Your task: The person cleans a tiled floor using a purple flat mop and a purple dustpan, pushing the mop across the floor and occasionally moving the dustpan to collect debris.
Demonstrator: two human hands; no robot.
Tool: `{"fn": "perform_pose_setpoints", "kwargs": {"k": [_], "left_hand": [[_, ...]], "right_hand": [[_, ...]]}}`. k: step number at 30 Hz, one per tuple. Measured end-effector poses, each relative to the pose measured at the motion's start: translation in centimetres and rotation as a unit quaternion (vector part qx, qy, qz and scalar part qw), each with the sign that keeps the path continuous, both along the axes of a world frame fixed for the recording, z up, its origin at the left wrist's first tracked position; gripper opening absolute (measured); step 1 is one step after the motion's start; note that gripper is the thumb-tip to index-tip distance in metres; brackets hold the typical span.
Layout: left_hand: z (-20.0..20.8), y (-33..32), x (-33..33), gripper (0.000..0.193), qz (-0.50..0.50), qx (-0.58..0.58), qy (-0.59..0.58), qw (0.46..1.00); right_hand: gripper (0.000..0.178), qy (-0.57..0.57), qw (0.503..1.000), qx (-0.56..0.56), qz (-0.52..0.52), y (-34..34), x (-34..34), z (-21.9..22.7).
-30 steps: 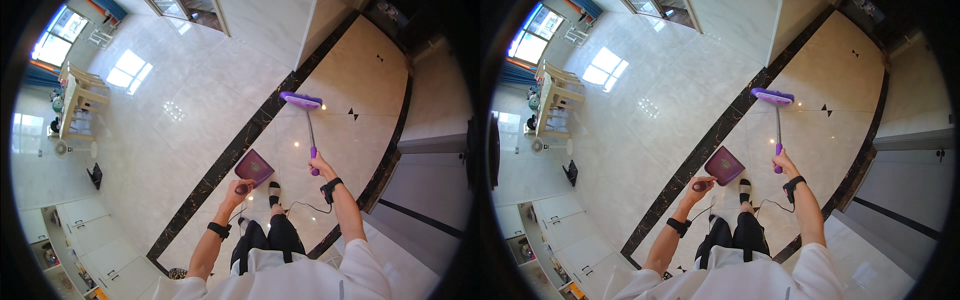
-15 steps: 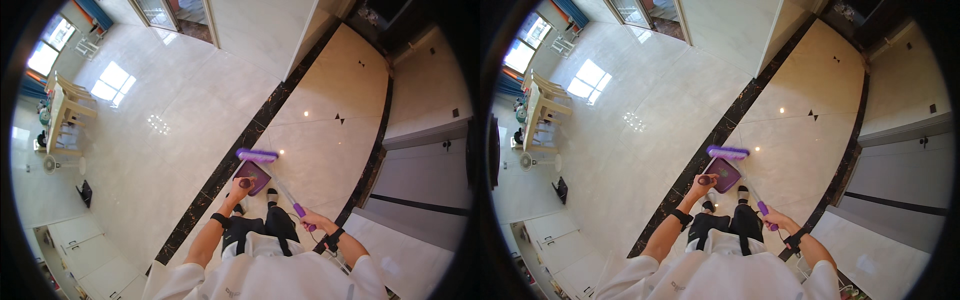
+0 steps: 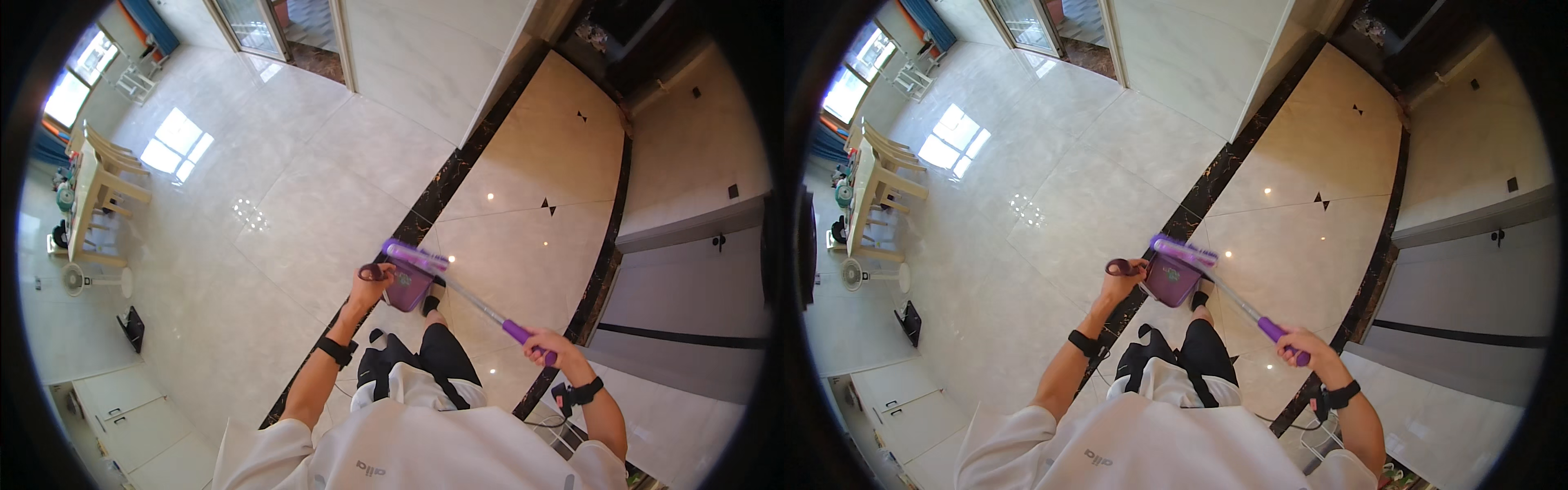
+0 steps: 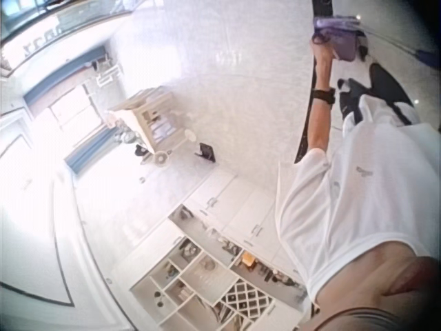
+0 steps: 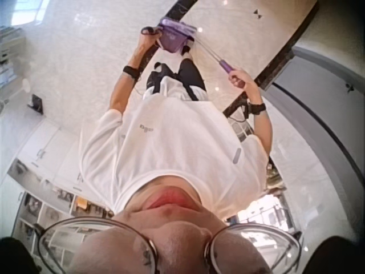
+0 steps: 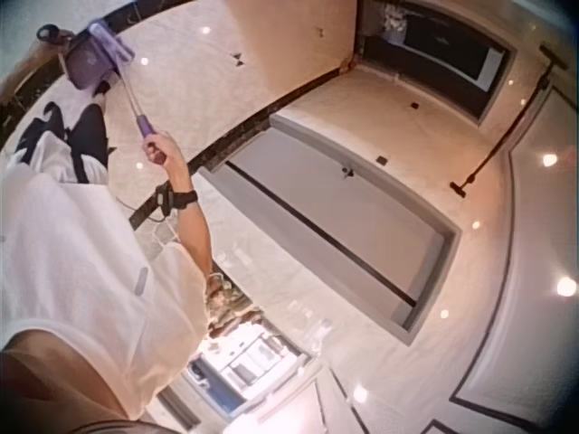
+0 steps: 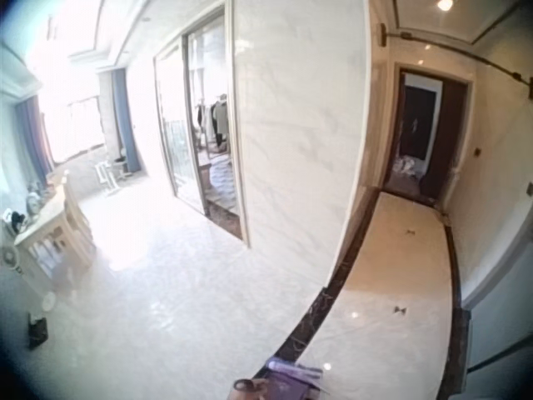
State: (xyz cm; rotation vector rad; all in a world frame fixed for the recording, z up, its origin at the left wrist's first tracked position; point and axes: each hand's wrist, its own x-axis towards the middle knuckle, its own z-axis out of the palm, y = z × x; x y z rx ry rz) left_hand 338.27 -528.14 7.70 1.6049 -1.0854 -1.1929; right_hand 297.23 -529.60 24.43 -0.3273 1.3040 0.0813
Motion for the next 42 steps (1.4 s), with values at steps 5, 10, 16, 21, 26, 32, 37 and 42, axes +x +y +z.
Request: {"fn": "perform_pose_setpoints", "kwargs": {"k": [5, 10, 16, 21, 26, 32, 37, 42], "left_hand": [[-0.7, -7.7, 3.5, 0.021, -0.01, -0.004, -0.07, 0.997], [-3.7, -13.3, 6.2, 0.022, -0.005, 0.043, -0.044, 0.998], [-4.8, -15.8, 10.2, 0.024, -0.004, 0.093, 0.019, 0.995], [-5.1, -15.6, 11.8, 0.024, 0.003, 0.11, 0.041, 0.993], [-6.5, -15.4, 12.6, 0.026, 0.0, 0.094, 0.118, 0.989], [-4.9, -15.0, 14.3, 0.023, -0.041, 0.037, -0.03, 0.998], [-2.1, -13.6, 19.7, 0.026, 0.048, 0.01, -0.026, 0.998], [0.3, -16.7, 26.1, 0.027, 0.2, 0.01, -0.01, 0.98]], "right_hand": [[0.044, 0.019, 0.995, -0.098, 0.015, -12.6, 1.1, -3.8], [0.024, -0.012, 0.982, -0.187, 0.023, -24.7, 4.4, -14.2], [0.085, 0.132, 0.969, -0.197, 0.074, -26.8, 11.8, -27.6], [0.086, 0.086, 0.978, -0.149, 0.119, -18.6, 13.5, -24.1], [0.057, 0.004, 0.99, -0.029, 0.137, -14.5, 16.3, -14.4], [0.035, -0.055, 0.986, 0.159, 0.0, -19.3, 20.4, -6.6], [0.033, -0.028, 0.987, 0.106, 0.118, -21.7, 25.2, -0.9], [0.048, 0.008, 0.977, 0.007, 0.214, -28.1, 32.2, 2.6]]}}
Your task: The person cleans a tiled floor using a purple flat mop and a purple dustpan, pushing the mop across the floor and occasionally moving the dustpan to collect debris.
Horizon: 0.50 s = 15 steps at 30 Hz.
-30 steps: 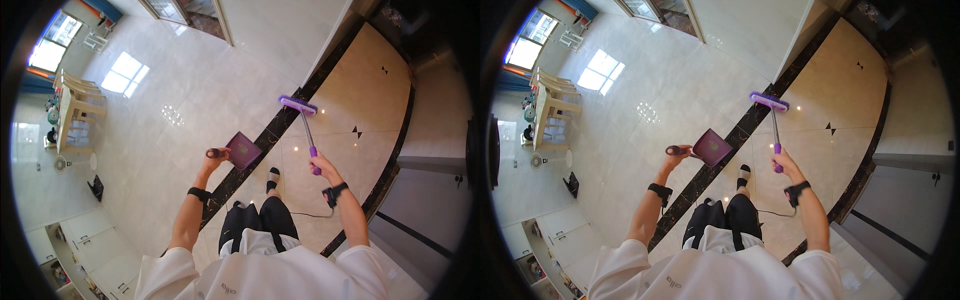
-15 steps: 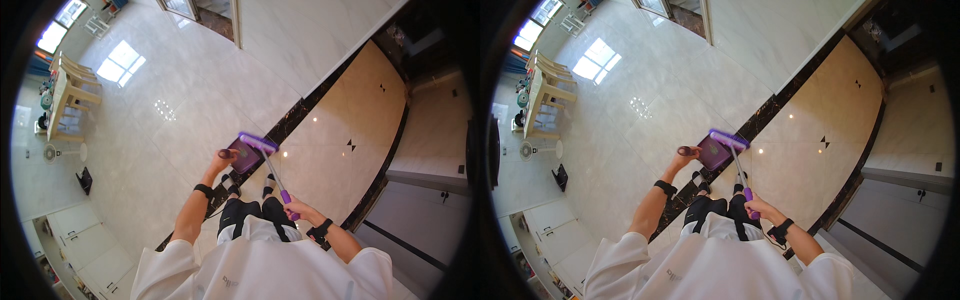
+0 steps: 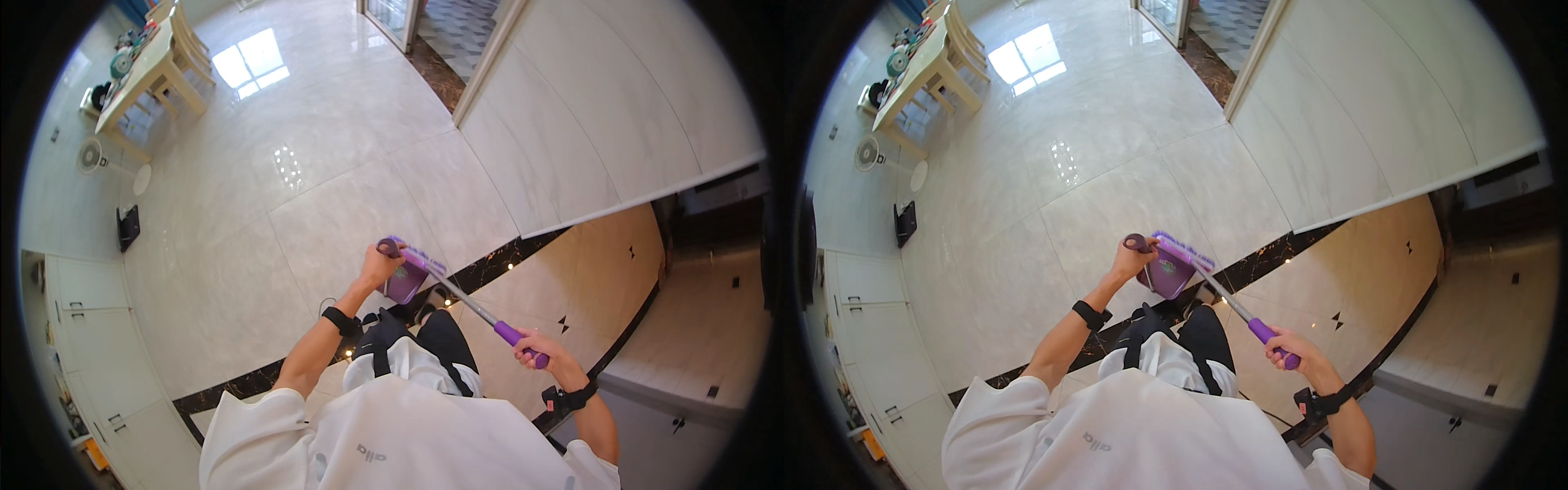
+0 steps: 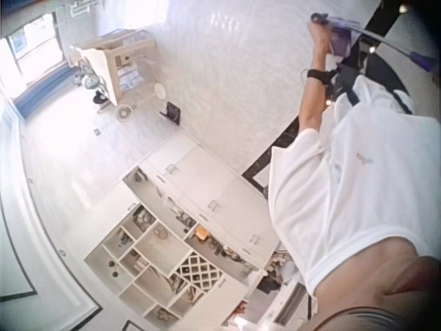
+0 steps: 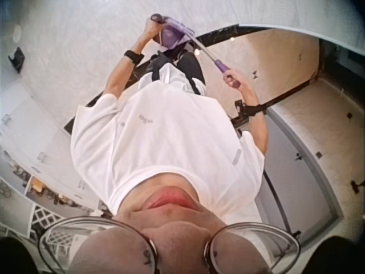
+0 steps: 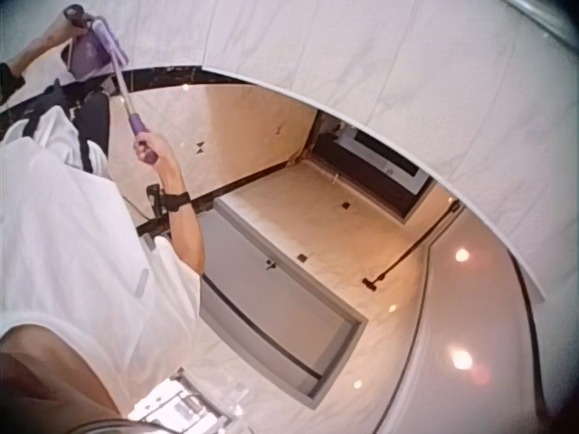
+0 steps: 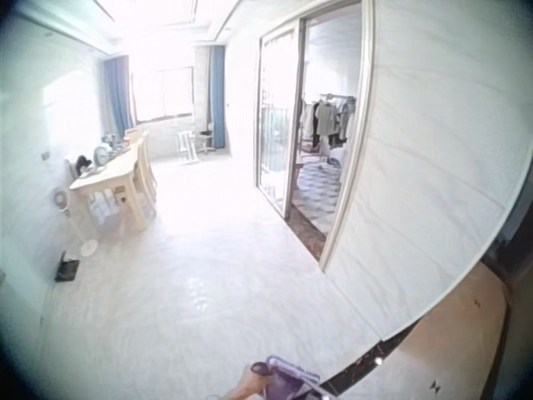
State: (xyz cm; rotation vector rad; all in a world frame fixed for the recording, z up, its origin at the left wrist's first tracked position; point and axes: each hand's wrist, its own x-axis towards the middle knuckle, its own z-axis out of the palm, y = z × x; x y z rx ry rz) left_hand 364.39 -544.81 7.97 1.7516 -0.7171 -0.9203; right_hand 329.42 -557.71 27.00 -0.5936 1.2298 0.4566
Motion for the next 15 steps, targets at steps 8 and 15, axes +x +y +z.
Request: {"fn": "perform_pose_setpoints", "kwargs": {"k": [8, 15], "left_hand": [[-1.5, -8.4, 9.0, 0.028, 0.143, -0.023, -0.063, 0.987], [-5.2, -18.1, 16.4, 0.027, 0.166, 0.034, -0.127, 0.977]], "right_hand": [[0.069, -0.06, 0.965, -0.18, 0.182, -18.5, 15.0, -3.3], [0.036, -0.139, 0.951, -0.202, 0.187, -38.2, 35.0, -18.0]]}}
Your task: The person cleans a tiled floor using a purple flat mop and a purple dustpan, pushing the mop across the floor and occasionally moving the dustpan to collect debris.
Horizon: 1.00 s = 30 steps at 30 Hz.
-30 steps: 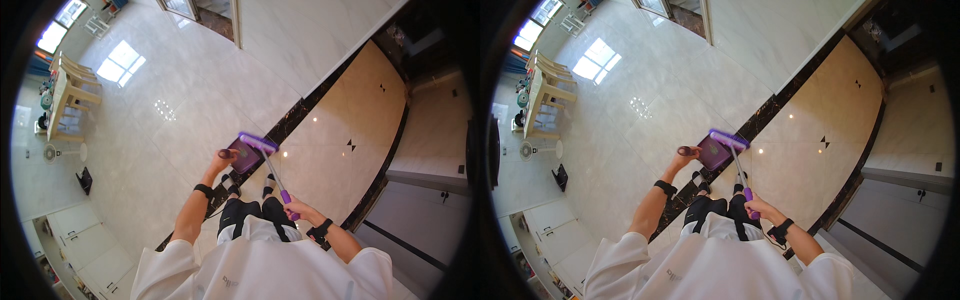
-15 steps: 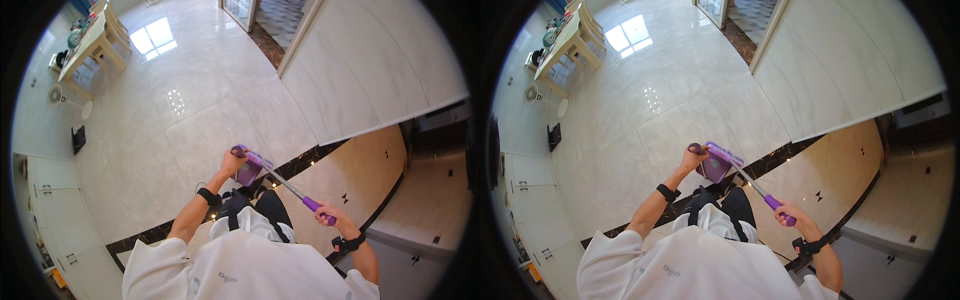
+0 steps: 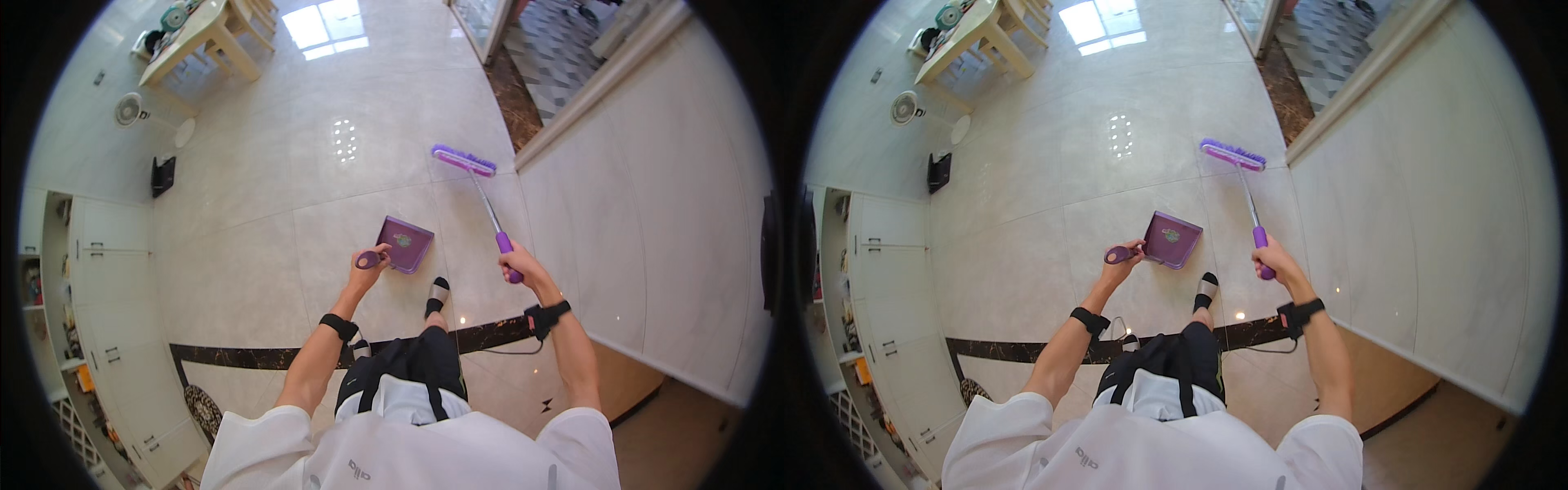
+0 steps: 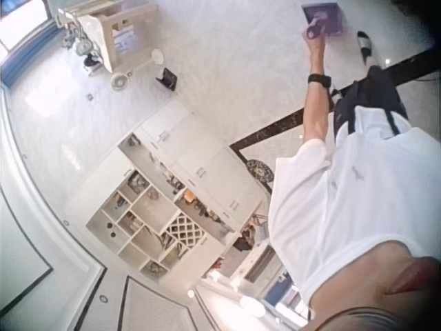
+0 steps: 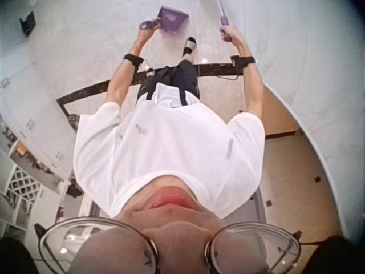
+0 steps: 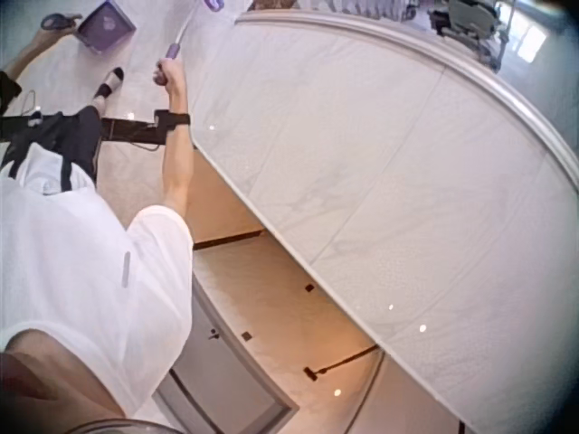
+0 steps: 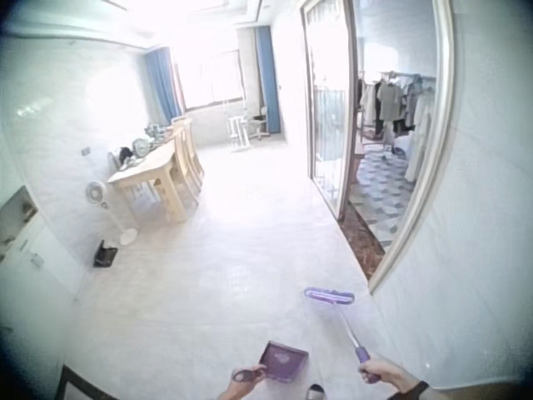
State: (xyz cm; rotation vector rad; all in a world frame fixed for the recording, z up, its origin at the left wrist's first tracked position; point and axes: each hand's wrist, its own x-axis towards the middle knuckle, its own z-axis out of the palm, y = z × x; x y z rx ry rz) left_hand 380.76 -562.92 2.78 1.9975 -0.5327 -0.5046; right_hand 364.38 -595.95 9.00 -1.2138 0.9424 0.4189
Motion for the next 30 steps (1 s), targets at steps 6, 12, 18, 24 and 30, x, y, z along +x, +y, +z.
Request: {"fn": "perform_pose_setpoints", "kwargs": {"k": [6, 12, 18, 24, 30], "left_hand": [[-0.2, -3.2, 1.4, 0.025, -0.003, 0.008, 0.034, 0.999], [0.6, -3.7, 3.1, 0.026, 0.006, 0.005, 0.034, 0.999], [0.3, -2.0, 5.0, 0.026, 0.034, 0.013, 0.031, 0.999], [0.4, 0.3, 8.9, 0.019, 0.041, 0.014, 0.048, 0.998], [4.8, 9.8, 12.4, 0.024, 0.216, -0.029, -0.005, 0.976]], "right_hand": [[0.055, 0.078, 0.992, -0.086, 0.042, -1.0, 10.2, -16.1], [0.074, 0.09, 0.967, -0.182, 0.152, 8.3, 4.0, -13.9], [0.06, 0.195, 0.951, 0.127, 0.202, 6.9, 3.3, 2.2], [0.05, 0.259, 0.938, 0.154, 0.174, 8.0, 10.8, 12.2], [0.063, 0.237, 0.91, 0.086, 0.33, 12.0, 20.2, 18.6]]}}
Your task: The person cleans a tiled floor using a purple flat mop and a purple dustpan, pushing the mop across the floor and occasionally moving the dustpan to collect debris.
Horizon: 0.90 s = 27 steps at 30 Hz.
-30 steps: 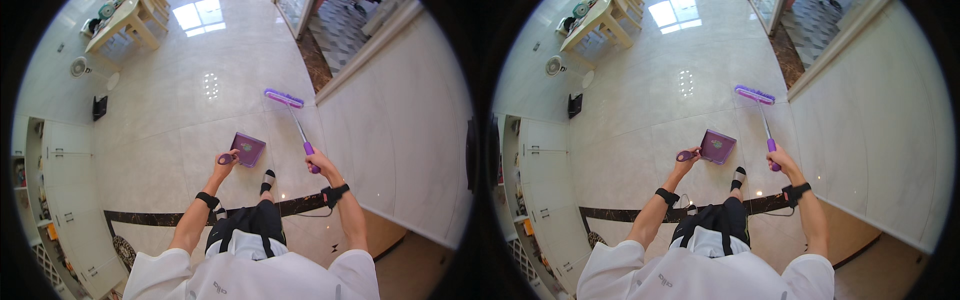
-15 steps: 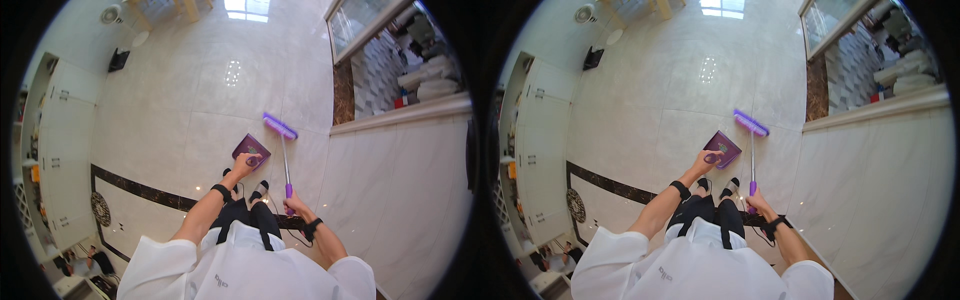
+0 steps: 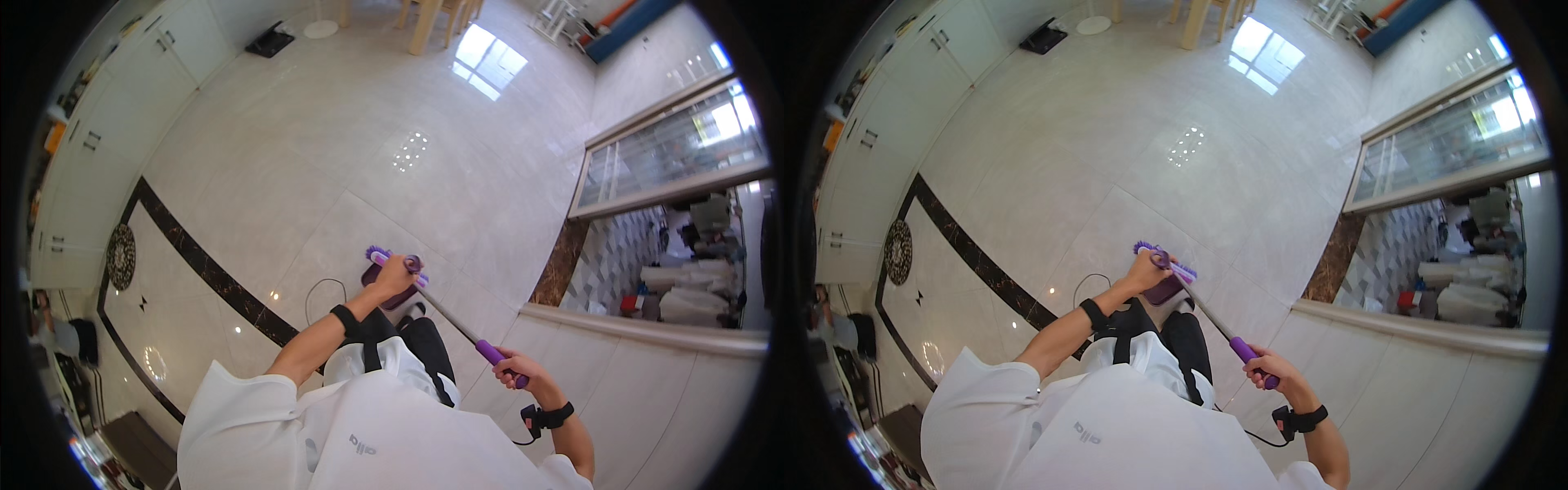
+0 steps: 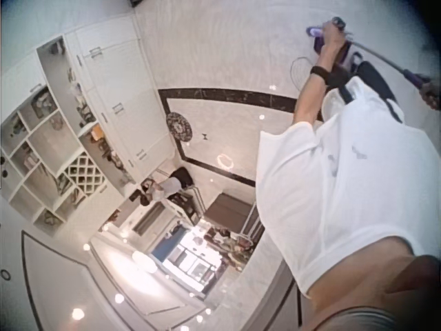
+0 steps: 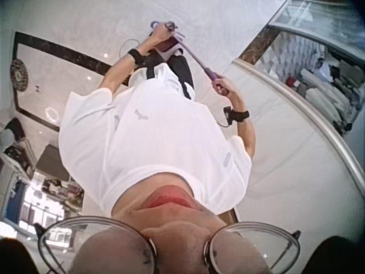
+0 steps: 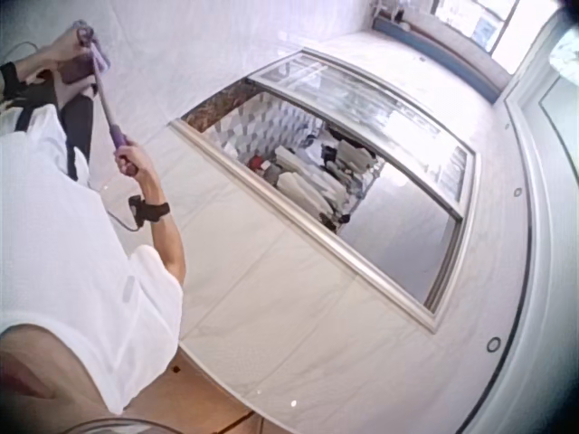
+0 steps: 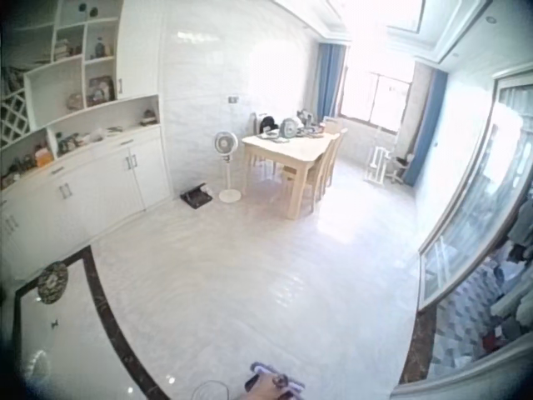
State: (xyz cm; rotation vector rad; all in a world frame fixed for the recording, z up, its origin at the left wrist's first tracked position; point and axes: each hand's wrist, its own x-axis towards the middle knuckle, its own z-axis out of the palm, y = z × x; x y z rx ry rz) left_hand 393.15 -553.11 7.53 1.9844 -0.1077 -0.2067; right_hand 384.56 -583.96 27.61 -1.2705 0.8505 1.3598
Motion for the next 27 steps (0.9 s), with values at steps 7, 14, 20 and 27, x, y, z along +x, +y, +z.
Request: {"fn": "perform_pose_setpoints", "kwargs": {"k": [7, 14, 20, 27], "left_hand": [[-1.2, 4.1, 4.7, 0.023, 0.282, -0.068, -0.003, 0.957], [-2.9, 4.4, 10.1, 0.021, 0.376, -0.018, 0.057, 0.925], [-2.6, 4.1, 10.4, 0.019, 0.396, -0.077, 0.097, 0.91], [-3.5, 6.6, 9.6, 0.02, 0.405, -0.12, 0.136, 0.896]], "right_hand": [[0.07, -0.131, 0.971, -0.027, 0.2, 3.6, 19.3, -2.1], [0.038, -0.295, 0.895, 0.05, 0.332, 11.3, 42.5, -18.0], [0.056, -0.33, 0.861, -0.037, 0.384, 19.6, 43.8, -31.1], [0.071, -0.265, 0.824, -0.006, 0.501, 14.4, 34.7, -25.8]]}}
